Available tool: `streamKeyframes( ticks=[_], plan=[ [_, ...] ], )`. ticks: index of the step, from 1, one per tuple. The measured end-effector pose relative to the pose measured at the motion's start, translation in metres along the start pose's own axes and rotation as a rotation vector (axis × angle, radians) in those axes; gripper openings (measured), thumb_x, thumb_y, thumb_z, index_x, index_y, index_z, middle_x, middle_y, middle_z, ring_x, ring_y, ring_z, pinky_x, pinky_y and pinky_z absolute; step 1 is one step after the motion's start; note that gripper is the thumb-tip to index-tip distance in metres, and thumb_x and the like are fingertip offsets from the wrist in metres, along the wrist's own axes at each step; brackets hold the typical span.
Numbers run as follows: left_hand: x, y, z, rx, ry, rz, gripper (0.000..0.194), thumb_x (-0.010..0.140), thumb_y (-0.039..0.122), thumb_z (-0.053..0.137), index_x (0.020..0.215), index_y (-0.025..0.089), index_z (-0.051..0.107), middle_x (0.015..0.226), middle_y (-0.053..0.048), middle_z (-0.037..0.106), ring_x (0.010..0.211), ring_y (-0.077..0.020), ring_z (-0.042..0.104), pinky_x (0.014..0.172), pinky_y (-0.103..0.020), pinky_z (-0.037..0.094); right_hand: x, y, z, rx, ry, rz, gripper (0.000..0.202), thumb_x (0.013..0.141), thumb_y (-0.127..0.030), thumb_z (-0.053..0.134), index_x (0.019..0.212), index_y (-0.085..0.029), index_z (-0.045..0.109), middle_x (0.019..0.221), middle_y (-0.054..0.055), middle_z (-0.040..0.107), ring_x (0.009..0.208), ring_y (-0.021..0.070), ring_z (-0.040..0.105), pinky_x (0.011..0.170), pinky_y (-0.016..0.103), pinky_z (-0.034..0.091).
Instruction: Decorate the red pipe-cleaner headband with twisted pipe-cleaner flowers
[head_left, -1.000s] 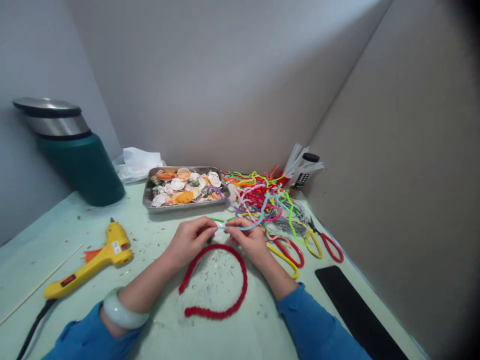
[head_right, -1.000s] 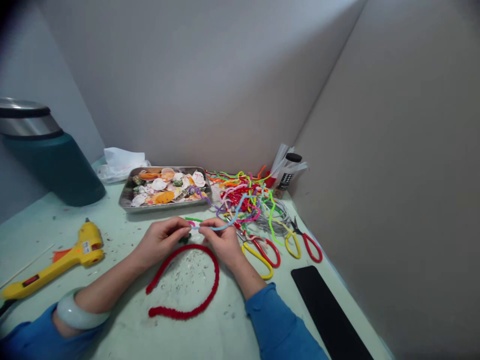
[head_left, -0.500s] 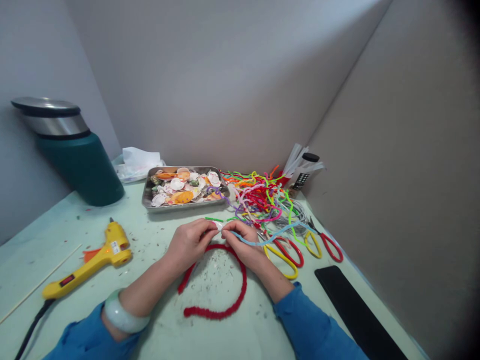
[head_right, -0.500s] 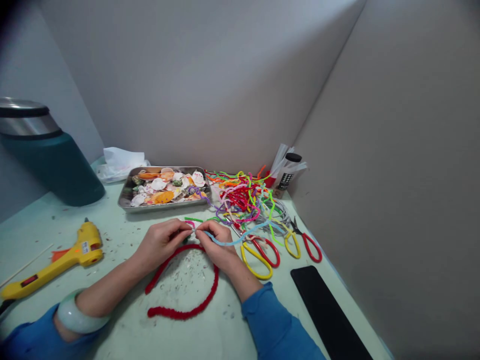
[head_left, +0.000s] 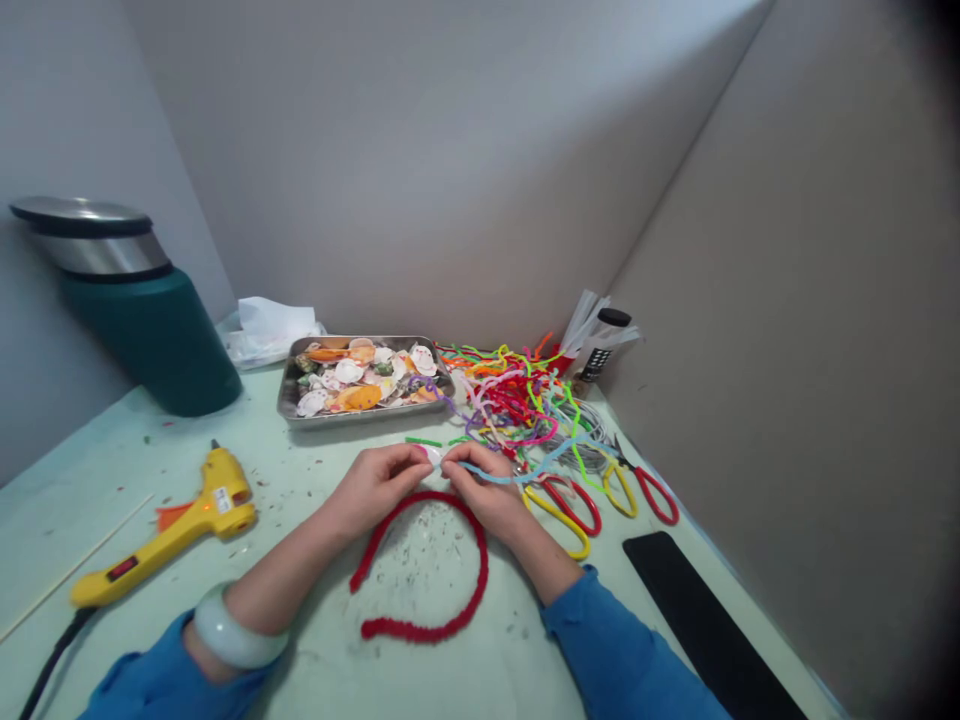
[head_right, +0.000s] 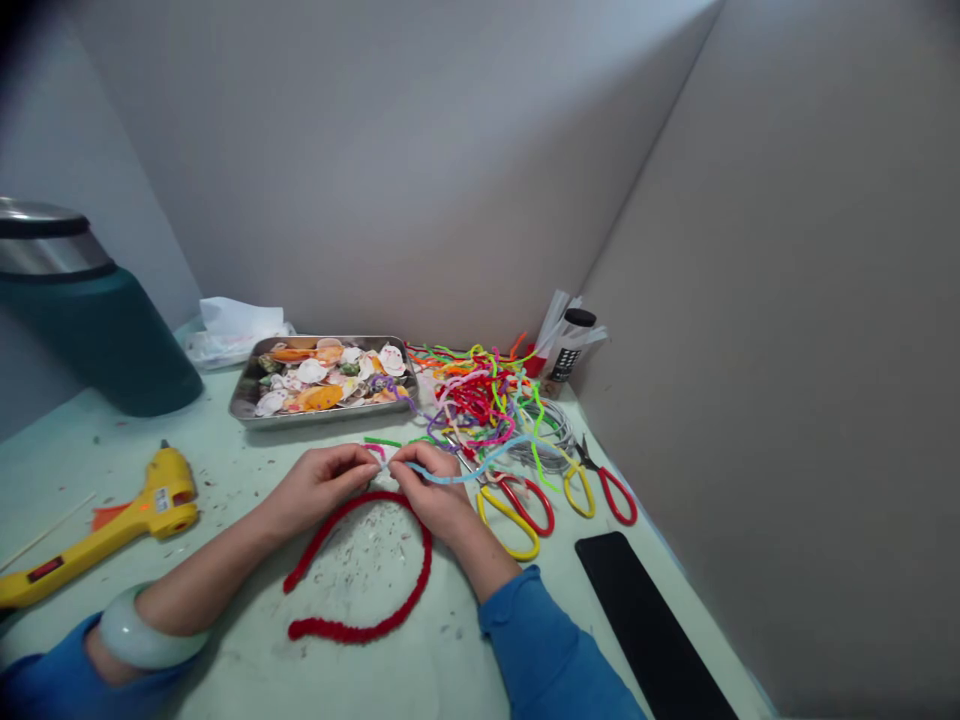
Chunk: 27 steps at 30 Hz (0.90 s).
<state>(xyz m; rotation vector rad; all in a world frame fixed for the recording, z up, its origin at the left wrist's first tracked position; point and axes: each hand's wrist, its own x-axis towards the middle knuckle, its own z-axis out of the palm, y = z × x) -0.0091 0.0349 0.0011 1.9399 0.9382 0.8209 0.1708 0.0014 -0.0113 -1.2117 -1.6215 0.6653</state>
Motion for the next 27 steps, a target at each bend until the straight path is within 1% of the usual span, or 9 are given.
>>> streamKeyframes(
  ticks=[4, 6, 9, 11, 14, 18, 21, 23, 27],
  plan=[
    [-0.004, 0.000, 0.001, 0.284, 0.090, 0.234, 0.016, 0.085, 0.025, 0.052, 0.086, 0.018, 0.067, 0.091, -0.006, 0.066, 0.080, -0.0160, 0.059, 0.071, -0.025, 0.043, 0.000, -0.005, -0.001, -0.028, -0.026, -0.038, 0.007, 0.081, -0.020, 0.058, 0.076, -0.019, 0.063, 0.073, -0.001, 0.063, 0.070, 0.0131, 0.058, 0.067, 0.023, 0.044],
    [-0.006, 0.000, 0.002, 0.383, 0.097, 0.300, 0.020, 0.087, 0.021, 0.048, 0.089, 0.019, 0.067, 0.091, -0.006, 0.067, 0.081, -0.0161, 0.060, 0.071, -0.025, 0.043, 0.000, -0.006, 0.000, -0.025, -0.034, -0.035, 0.006, 0.081, -0.019, 0.057, 0.077, -0.019, 0.063, 0.074, -0.001, 0.063, 0.071, 0.0128, 0.058, 0.067, 0.022, 0.044],
    [-0.009, 0.000, 0.003, 0.472, 0.091, 0.342, 0.023, 0.088, 0.019, 0.044, 0.090, 0.020, 0.067, 0.080, -0.005, 0.068, 0.073, -0.0154, 0.061, 0.066, -0.024, 0.042, -0.001, -0.006, 0.001, -0.024, -0.028, -0.038, 0.006, 0.081, -0.019, 0.057, 0.078, -0.019, 0.063, 0.074, -0.001, 0.063, 0.071, 0.0125, 0.058, 0.067, 0.022, 0.044],
    [-0.010, 0.001, 0.004, 0.501, 0.089, 0.332, 0.023, 0.087, 0.019, 0.044, 0.087, 0.020, 0.067, 0.073, -0.004, 0.066, 0.068, -0.0151, 0.060, 0.063, -0.023, 0.041, -0.002, -0.005, 0.001, -0.037, -0.029, -0.055, 0.008, 0.081, -0.019, 0.056, 0.078, -0.019, 0.063, 0.074, -0.001, 0.062, 0.070, 0.0124, 0.057, 0.066, 0.022, 0.044],
    [-0.010, 0.004, 0.004, 0.513, 0.056, 0.255, 0.023, 0.086, 0.020, 0.044, 0.077, 0.019, 0.064, 0.066, -0.002, 0.062, 0.061, -0.0143, 0.056, 0.059, -0.023, 0.037, -0.003, -0.007, 0.001, -0.056, -0.039, -0.101, 0.009, 0.082, -0.019, 0.056, 0.078, -0.019, 0.064, 0.074, 0.000, 0.062, 0.071, 0.0131, 0.058, 0.068, 0.023, 0.044],
    [-0.007, 0.009, 0.002, 0.390, -0.010, 0.134, 0.024, 0.087, 0.023, 0.043, 0.075, 0.017, 0.064, 0.063, -0.001, 0.060, 0.059, -0.0136, 0.052, 0.057, -0.022, 0.034, -0.004, -0.010, 0.000, -0.043, -0.060, -0.131, 0.010, 0.083, -0.022, 0.055, 0.081, -0.019, 0.064, 0.078, 0.002, 0.064, 0.075, 0.0148, 0.059, 0.070, 0.025, 0.044],
    [-0.005, 0.011, 0.001, 0.286, -0.038, 0.066, 0.025, 0.087, 0.027, 0.044, 0.079, 0.017, 0.066, 0.064, 0.000, 0.061, 0.059, -0.0135, 0.051, 0.057, -0.022, 0.034, -0.002, -0.008, 0.000, -0.013, -0.044, -0.073, 0.010, 0.082, -0.023, 0.056, 0.078, -0.019, 0.064, 0.076, 0.001, 0.064, 0.073, 0.0146, 0.059, 0.069, 0.025, 0.045],
    [-0.005, 0.011, 0.000, 0.252, -0.031, 0.034, 0.025, 0.086, 0.029, 0.045, 0.080, 0.017, 0.066, 0.063, 0.000, 0.060, 0.058, -0.0134, 0.050, 0.057, -0.022, 0.034, -0.001, -0.006, 0.000, 0.009, -0.025, -0.015, 0.008, 0.081, -0.023, 0.058, 0.077, -0.019, 0.064, 0.074, 0.000, 0.064, 0.072, 0.0143, 0.058, 0.069, 0.025, 0.045],
    [-0.004, 0.012, -0.001, 0.214, -0.005, -0.005, 0.026, 0.085, 0.030, 0.046, 0.073, 0.016, 0.064, 0.056, 0.002, 0.055, 0.055, -0.0124, 0.047, 0.057, -0.022, 0.033, -0.001, -0.002, 0.001, 0.063, -0.017, 0.041, 0.008, 0.080, -0.024, 0.059, 0.079, -0.019, 0.065, 0.076, 0.000, 0.065, 0.074, 0.0144, 0.059, 0.069, 0.025, 0.045]
  ],
)
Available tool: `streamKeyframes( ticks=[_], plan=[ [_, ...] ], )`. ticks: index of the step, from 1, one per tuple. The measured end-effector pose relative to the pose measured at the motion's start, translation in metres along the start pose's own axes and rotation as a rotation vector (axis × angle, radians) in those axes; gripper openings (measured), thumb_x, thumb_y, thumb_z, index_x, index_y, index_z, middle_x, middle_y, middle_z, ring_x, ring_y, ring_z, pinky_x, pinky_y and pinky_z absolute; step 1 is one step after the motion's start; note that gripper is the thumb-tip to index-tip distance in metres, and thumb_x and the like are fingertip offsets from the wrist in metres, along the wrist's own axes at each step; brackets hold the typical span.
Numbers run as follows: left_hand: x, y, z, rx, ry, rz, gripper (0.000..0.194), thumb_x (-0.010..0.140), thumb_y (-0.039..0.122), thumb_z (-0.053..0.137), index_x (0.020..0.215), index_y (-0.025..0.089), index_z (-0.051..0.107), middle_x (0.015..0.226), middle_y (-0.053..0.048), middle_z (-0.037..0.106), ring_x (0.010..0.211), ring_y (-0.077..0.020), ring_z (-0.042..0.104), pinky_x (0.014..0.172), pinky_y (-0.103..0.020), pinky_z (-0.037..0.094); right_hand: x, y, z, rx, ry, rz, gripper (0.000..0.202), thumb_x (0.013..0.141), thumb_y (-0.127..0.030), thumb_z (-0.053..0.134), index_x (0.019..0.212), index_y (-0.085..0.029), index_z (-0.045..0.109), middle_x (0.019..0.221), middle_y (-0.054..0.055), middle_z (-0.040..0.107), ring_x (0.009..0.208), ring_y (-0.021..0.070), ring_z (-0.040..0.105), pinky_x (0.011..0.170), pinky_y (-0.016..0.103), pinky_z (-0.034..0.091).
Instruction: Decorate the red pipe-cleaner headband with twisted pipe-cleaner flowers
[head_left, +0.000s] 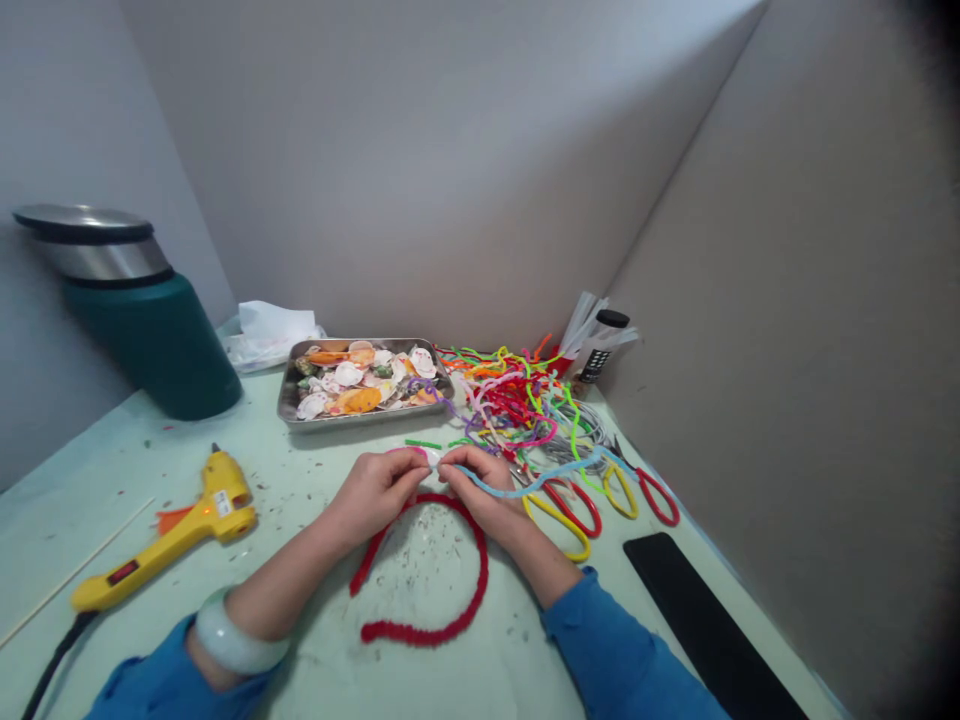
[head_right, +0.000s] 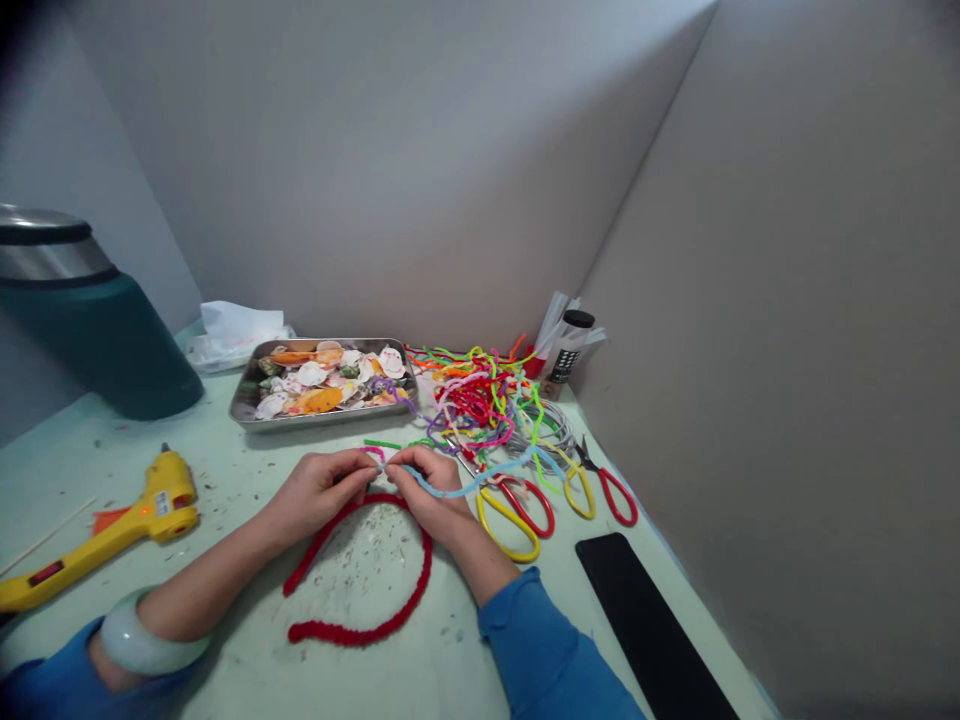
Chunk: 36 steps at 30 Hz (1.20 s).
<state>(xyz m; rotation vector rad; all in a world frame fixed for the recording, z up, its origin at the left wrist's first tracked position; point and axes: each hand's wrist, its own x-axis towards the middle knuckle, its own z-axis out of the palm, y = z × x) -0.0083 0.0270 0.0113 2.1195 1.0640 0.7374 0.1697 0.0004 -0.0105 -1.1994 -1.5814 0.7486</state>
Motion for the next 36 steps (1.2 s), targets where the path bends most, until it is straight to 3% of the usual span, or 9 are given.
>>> streamKeyframes(
  ticks=[7, 14, 27, 36],
  plan=[
    [0.002, -0.003, 0.003, -0.308, -0.021, -0.111, 0.031, 0.084, 0.041, 0.049, 0.072, 0.016, 0.061, 0.050, 0.004, 0.048, 0.048, -0.0098, 0.039, 0.048, -0.021, 0.030, 0.002, 0.010, 0.004, 0.202, 0.037, 0.144, 0.014, 0.079, -0.031, 0.060, 0.083, -0.019, 0.064, 0.064, -0.002, 0.062, 0.054, 0.0113, 0.055, 0.054, 0.022, 0.044],
    [0.002, -0.005, 0.002, -0.598, -0.129, -0.282, 0.036, 0.080, 0.049, 0.054, 0.084, 0.013, 0.059, 0.057, 0.000, 0.059, 0.036, -0.0047, 0.029, 0.038, -0.020, 0.017, 0.003, 0.007, 0.003, 0.255, 0.060, 0.149, 0.012, 0.078, -0.030, 0.061, 0.079, -0.018, 0.063, 0.064, -0.002, 0.061, 0.052, 0.0102, 0.054, 0.052, 0.021, 0.044],
    [0.003, -0.006, 0.001, -0.717, -0.124, -0.327, 0.032, 0.072, 0.043, 0.065, 0.083, 0.014, 0.056, 0.056, 0.002, 0.059, 0.036, -0.0032, 0.029, 0.038, -0.019, 0.016, 0.000, 0.005, 0.002, 0.218, 0.041, 0.101, 0.009, 0.080, -0.029, 0.058, 0.081, -0.020, 0.060, 0.066, -0.002, 0.058, 0.055, 0.0110, 0.053, 0.052, 0.021, 0.043],
    [0.003, -0.008, 0.002, -0.670, -0.153, -0.343, 0.034, 0.068, 0.044, 0.069, 0.081, 0.015, 0.056, 0.058, 0.000, 0.063, 0.034, -0.0040, 0.033, 0.037, -0.019, 0.020, 0.000, 0.000, 0.001, 0.177, 0.033, 0.084, 0.013, 0.079, -0.032, 0.060, 0.085, -0.021, 0.065, 0.070, -0.001, 0.061, 0.057, 0.0115, 0.054, 0.054, 0.022, 0.044]
  ],
)
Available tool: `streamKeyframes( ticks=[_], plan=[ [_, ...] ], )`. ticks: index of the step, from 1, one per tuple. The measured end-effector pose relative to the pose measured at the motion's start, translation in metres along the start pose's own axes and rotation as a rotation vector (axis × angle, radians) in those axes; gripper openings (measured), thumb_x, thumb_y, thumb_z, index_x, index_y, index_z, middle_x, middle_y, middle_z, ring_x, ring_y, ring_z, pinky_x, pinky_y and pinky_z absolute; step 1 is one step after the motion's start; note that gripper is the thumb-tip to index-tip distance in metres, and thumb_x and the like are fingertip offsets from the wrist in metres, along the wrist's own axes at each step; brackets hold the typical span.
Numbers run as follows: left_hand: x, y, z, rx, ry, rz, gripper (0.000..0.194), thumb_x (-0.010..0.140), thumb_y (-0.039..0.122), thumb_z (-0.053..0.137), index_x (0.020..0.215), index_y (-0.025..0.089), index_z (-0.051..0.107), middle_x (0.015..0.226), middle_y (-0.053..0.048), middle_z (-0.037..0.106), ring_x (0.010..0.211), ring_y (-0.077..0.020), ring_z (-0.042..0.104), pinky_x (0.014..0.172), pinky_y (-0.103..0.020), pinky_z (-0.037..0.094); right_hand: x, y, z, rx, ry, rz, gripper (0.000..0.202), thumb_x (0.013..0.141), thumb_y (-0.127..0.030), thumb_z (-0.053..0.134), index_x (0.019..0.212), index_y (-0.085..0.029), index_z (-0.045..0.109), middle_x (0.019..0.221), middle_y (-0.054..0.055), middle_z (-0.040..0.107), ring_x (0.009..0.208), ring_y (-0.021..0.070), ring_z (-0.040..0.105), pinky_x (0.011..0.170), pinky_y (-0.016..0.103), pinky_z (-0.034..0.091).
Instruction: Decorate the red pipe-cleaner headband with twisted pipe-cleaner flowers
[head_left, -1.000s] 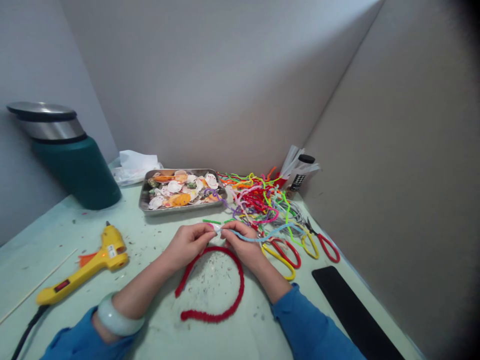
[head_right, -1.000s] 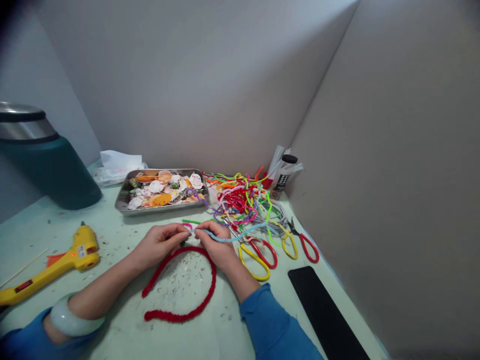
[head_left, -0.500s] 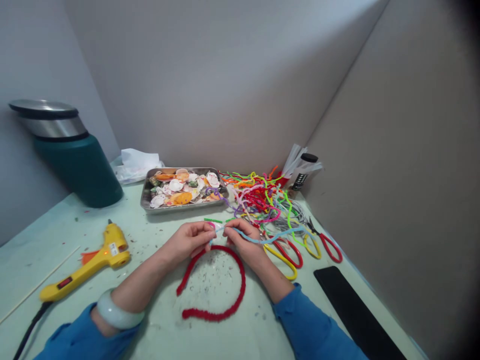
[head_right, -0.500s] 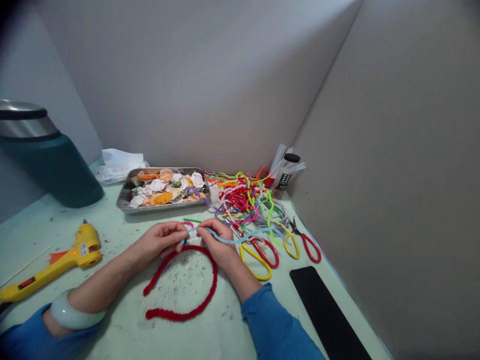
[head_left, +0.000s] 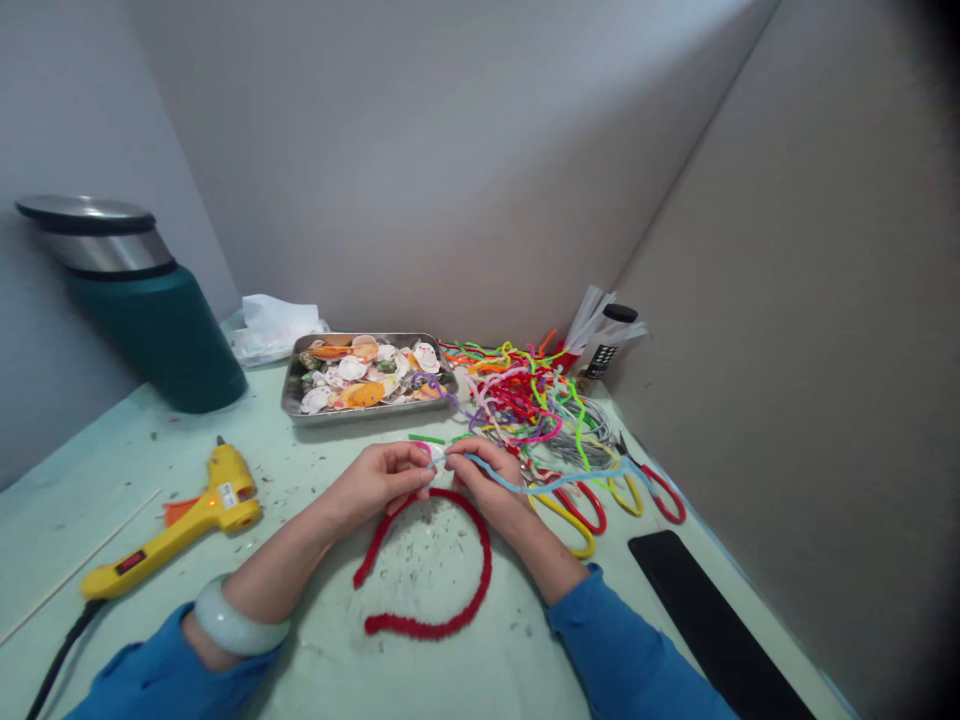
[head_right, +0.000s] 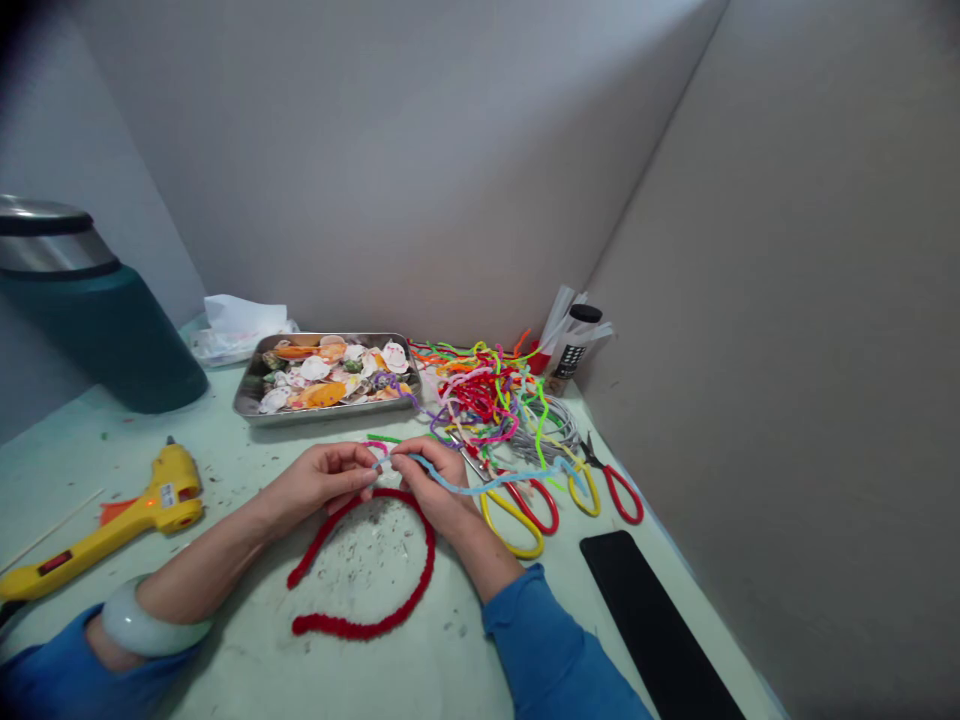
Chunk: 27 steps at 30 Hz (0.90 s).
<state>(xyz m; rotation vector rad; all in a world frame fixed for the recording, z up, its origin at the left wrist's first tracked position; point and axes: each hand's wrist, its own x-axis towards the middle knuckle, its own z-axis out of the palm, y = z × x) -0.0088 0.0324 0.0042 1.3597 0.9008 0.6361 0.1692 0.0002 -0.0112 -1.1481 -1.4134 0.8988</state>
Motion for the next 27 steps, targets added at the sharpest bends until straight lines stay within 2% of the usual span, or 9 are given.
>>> streamKeyframes(
  ticks=[4, 8, 18, 27],
  plan=[
    [0.0000, -0.0003, -0.0008, -0.044, -0.001, 0.026, 0.031, 0.071, 0.039, 0.068, 0.085, 0.015, 0.058, 0.060, 0.000, 0.065, 0.035, -0.0031, 0.034, 0.038, -0.018, 0.020, -0.0002, 0.0011, -0.0014, -0.038, -0.013, -0.024, 0.010, 0.080, -0.029, 0.058, 0.081, -0.020, 0.063, 0.068, -0.001, 0.060, 0.058, 0.0119, 0.054, 0.055, 0.022, 0.044],
    [0.0000, 0.0003, -0.0016, -0.070, 0.048, 0.060, 0.027, 0.074, 0.036, 0.066, 0.085, 0.013, 0.059, 0.063, 0.000, 0.065, 0.037, -0.0023, 0.035, 0.039, -0.018, 0.020, -0.0019, 0.0003, -0.0003, -0.070, -0.037, -0.070, 0.010, 0.082, -0.027, 0.056, 0.079, -0.020, 0.062, 0.068, -0.001, 0.060, 0.060, 0.0123, 0.055, 0.059, 0.023, 0.044],
    [0.0000, 0.0024, 0.0006, -0.111, 0.129, 0.066, 0.029, 0.072, 0.036, 0.068, 0.086, 0.012, 0.058, 0.065, -0.002, 0.066, 0.036, -0.0025, 0.036, 0.040, -0.019, 0.022, -0.0030, -0.0049, 0.0018, -0.113, -0.058, -0.125, 0.010, 0.083, -0.024, 0.055, 0.077, -0.019, 0.062, 0.073, 0.000, 0.060, 0.069, 0.0136, 0.056, 0.066, 0.024, 0.044],
    [-0.0018, 0.0047, 0.0035, -0.120, 0.108, 0.088, 0.031, 0.074, 0.034, 0.066, 0.094, 0.011, 0.060, 0.069, -0.003, 0.068, 0.038, -0.0032, 0.040, 0.042, -0.019, 0.028, -0.0040, -0.0059, 0.0040, -0.131, -0.088, -0.124, 0.011, 0.084, -0.022, 0.053, 0.079, -0.018, 0.062, 0.079, 0.002, 0.062, 0.076, 0.0143, 0.058, 0.072, 0.024, 0.044]
  ],
)
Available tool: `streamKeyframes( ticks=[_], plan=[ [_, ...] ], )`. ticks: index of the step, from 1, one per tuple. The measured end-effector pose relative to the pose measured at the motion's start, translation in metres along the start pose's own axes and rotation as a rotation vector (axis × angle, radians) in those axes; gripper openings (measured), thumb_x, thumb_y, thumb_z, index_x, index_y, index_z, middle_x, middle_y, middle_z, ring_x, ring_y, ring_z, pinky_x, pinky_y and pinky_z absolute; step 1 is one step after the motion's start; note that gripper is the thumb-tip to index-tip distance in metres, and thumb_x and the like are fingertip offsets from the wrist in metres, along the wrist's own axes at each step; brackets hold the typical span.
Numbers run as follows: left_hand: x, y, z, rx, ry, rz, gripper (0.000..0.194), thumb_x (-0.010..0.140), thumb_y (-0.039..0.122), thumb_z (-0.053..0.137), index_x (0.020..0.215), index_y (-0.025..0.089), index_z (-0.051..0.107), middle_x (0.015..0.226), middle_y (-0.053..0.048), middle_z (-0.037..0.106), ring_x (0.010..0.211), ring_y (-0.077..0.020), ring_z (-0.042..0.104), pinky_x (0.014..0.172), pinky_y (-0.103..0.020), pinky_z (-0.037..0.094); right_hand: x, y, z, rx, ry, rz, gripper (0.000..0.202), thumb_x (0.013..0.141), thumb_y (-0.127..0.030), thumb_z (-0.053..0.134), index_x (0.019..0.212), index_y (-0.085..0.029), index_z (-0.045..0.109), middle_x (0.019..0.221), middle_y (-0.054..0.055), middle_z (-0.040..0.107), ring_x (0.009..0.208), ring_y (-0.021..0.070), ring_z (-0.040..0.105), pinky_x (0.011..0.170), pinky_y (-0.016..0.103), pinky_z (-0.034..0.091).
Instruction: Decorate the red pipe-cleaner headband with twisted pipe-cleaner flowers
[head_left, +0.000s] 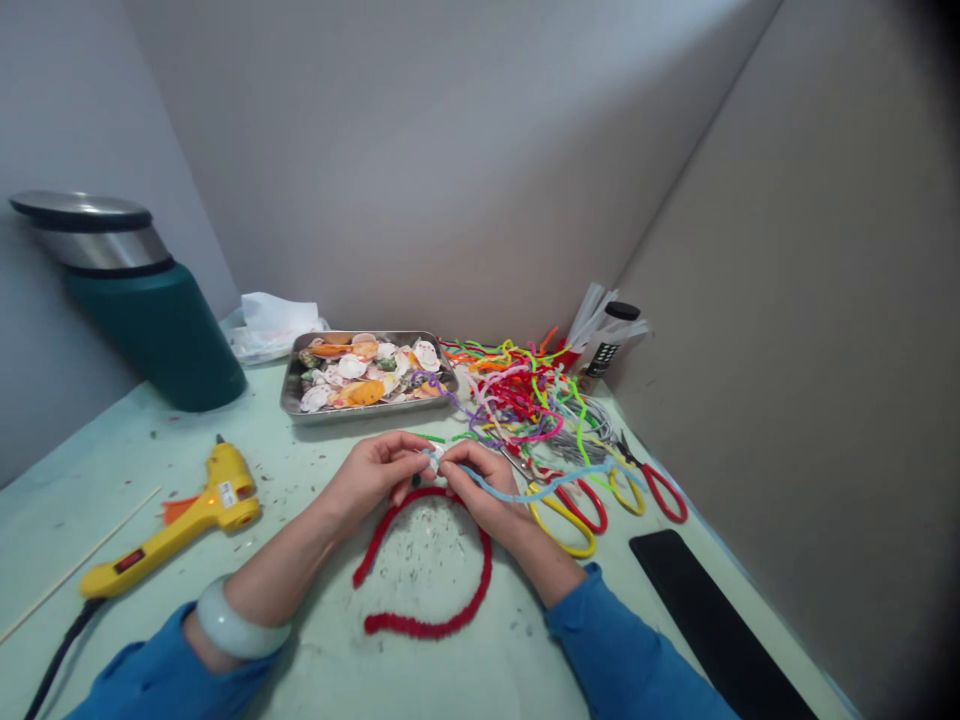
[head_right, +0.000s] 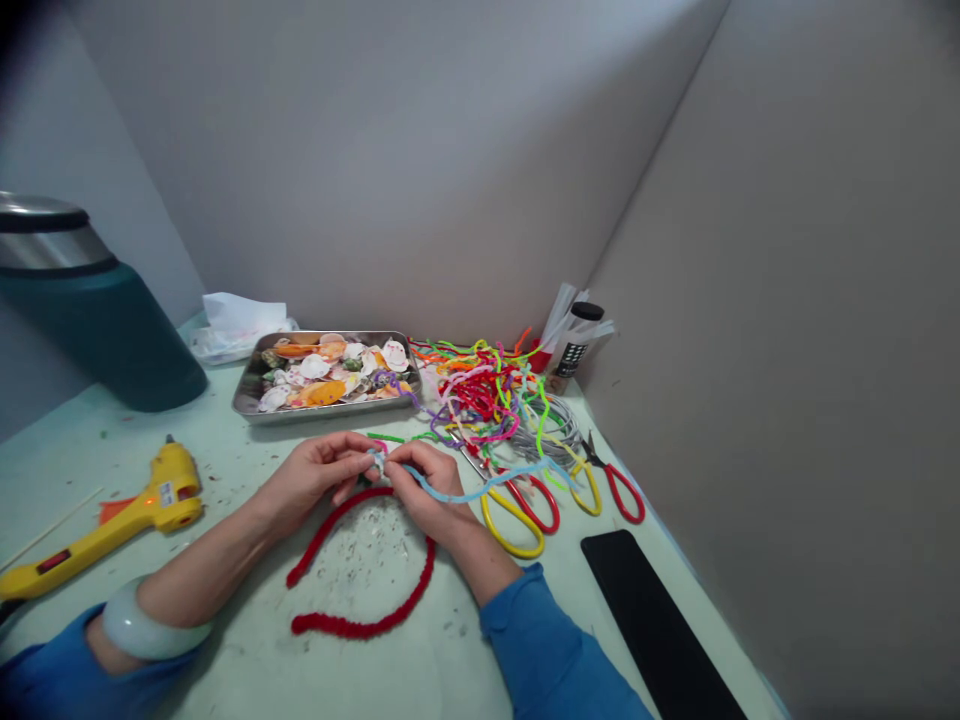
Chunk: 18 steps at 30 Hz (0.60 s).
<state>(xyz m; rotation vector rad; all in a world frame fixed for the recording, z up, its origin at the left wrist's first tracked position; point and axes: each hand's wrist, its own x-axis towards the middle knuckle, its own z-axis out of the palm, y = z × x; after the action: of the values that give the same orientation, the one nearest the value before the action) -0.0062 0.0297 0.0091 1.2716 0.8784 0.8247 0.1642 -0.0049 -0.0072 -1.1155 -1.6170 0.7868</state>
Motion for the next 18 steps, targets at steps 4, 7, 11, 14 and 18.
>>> streamKeyframes(
  ticks=[4, 7, 11, 14, 18],
  plan=[
    [0.0004, -0.0009, 0.0007, 0.003, 0.031, 0.022, 0.025, 0.074, 0.035, 0.066, 0.083, 0.013, 0.060, 0.066, -0.001, 0.066, 0.038, -0.0036, 0.040, 0.042, -0.019, 0.028, -0.0003, -0.0009, -0.0004, -0.002, -0.018, -0.020, 0.011, 0.084, -0.021, 0.053, 0.079, -0.018, 0.062, 0.079, 0.001, 0.062, 0.076, 0.0140, 0.057, 0.072, 0.024, 0.044],
    [0.0011, -0.0013, 0.0004, 0.048, 0.094, 0.033, 0.024, 0.073, 0.035, 0.068, 0.080, 0.013, 0.062, 0.049, 0.004, 0.055, 0.039, -0.0048, 0.040, 0.043, -0.019, 0.029, -0.0005, -0.0016, -0.0008, -0.016, -0.020, -0.027, 0.010, 0.084, -0.021, 0.053, 0.079, -0.019, 0.062, 0.077, 0.000, 0.061, 0.073, 0.0134, 0.056, 0.071, 0.024, 0.044],
    [0.0010, -0.0005, 0.0002, 0.062, 0.088, 0.033, 0.024, 0.074, 0.035, 0.067, 0.080, 0.012, 0.062, 0.045, 0.006, 0.050, 0.038, -0.0045, 0.038, 0.041, -0.018, 0.028, -0.0006, -0.0006, -0.0012, -0.001, 0.011, -0.023, 0.009, 0.084, -0.023, 0.055, 0.079, -0.019, 0.061, 0.075, 0.000, 0.060, 0.072, 0.0133, 0.056, 0.070, 0.024, 0.043],
    [0.0006, -0.0009, 0.0013, -0.001, 0.018, 0.014, 0.025, 0.073, 0.035, 0.067, 0.081, 0.013, 0.059, 0.055, 0.003, 0.060, 0.036, -0.0047, 0.042, 0.039, -0.019, 0.029, -0.0006, -0.0007, -0.0019, 0.005, 0.036, -0.017, 0.009, 0.084, -0.026, 0.057, 0.083, -0.019, 0.062, 0.079, 0.000, 0.062, 0.075, 0.0137, 0.057, 0.073, 0.024, 0.044],
    [0.0003, -0.0030, 0.0033, -0.077, -0.040, 0.020, 0.023, 0.074, 0.034, 0.066, 0.078, 0.015, 0.055, 0.062, 0.000, 0.065, 0.036, -0.0059, 0.047, 0.039, -0.019, 0.035, -0.0006, -0.0028, -0.0028, -0.022, 0.027, -0.050, 0.011, 0.085, -0.025, 0.055, 0.079, -0.019, 0.062, 0.077, 0.000, 0.061, 0.074, 0.0134, 0.057, 0.073, 0.025, 0.043]
  ],
)
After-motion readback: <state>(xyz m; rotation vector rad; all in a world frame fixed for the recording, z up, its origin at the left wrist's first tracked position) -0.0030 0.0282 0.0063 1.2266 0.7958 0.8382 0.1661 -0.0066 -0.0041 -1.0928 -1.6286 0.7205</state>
